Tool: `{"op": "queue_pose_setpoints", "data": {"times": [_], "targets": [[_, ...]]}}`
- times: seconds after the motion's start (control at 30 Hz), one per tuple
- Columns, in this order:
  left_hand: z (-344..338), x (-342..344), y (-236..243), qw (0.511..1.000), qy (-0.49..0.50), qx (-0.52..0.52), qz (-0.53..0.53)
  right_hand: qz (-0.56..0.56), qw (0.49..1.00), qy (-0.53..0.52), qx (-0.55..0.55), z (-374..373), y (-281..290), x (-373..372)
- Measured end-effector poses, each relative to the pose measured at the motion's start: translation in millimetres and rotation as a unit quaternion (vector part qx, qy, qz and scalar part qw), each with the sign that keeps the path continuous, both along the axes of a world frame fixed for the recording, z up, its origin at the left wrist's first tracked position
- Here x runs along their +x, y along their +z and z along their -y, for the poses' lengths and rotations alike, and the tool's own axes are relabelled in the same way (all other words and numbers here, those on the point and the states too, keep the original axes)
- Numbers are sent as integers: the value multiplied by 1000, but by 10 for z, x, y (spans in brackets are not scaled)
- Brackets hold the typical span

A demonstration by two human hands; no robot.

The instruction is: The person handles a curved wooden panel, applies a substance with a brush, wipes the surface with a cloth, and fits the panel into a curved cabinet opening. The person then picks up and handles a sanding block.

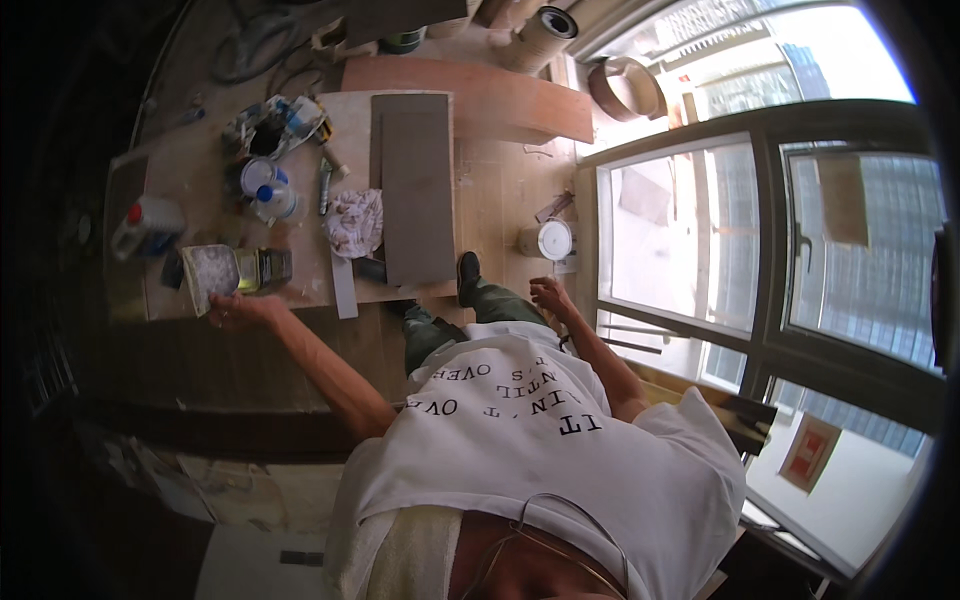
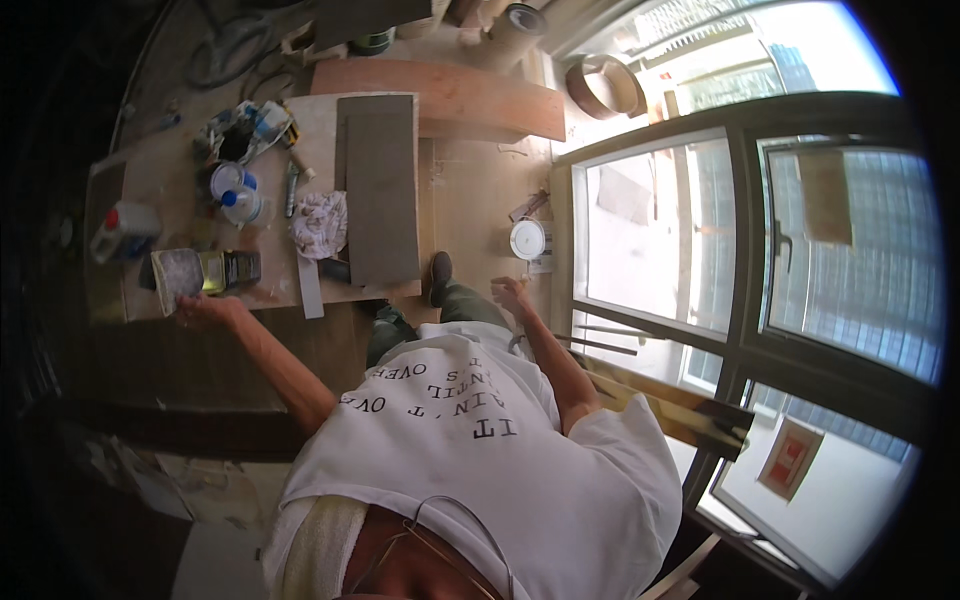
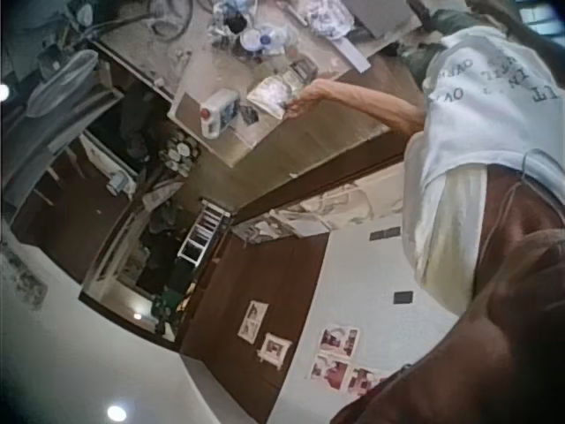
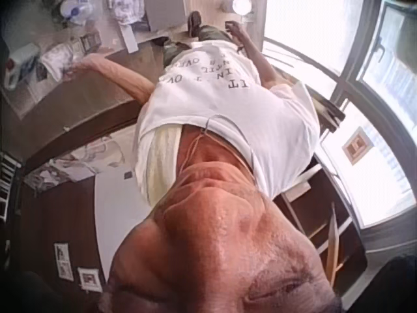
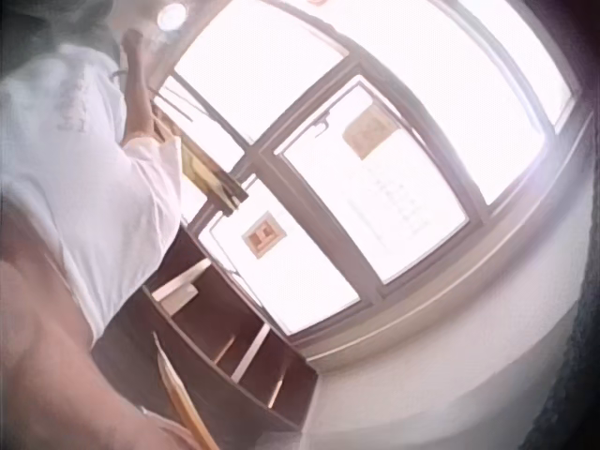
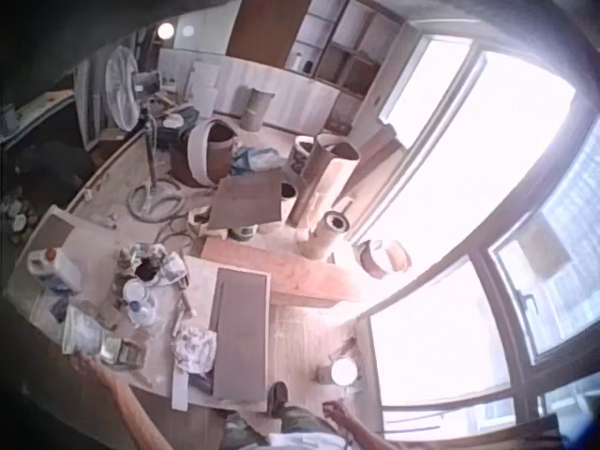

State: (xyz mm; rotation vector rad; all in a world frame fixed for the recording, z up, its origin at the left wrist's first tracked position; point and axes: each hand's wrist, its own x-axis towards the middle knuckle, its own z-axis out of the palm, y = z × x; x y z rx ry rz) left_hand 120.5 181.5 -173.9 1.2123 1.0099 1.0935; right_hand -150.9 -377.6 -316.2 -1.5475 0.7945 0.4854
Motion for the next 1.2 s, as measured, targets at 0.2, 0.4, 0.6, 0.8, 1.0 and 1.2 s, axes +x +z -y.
{"op": "queue_pose_setpoints", "data": {"times": [0.2,0.4,0.6,0.8,1.0,1.2], "targets": [[1040,108,652,941,-330,-67,-19,190,969,127,-98,-927,1209,1551],[2641,-69,677,811,-573,-115,12,291,931,-5,220,-944,2059,2316],[4051,-203,633,719,-669,-188,-18,306,933,-49,184,209,1688,2331],[5214,-274,334,652,-719,-233,-62,270,945,-142,114,1231,1711,2097],[6062,-311,348,592,-775,-209,-65,272,926,-261,17,1868,1578,1961],[6646,-205,378,572,-801,-167,-56,257,886,-381,-66,2236,1402,2086]]}}
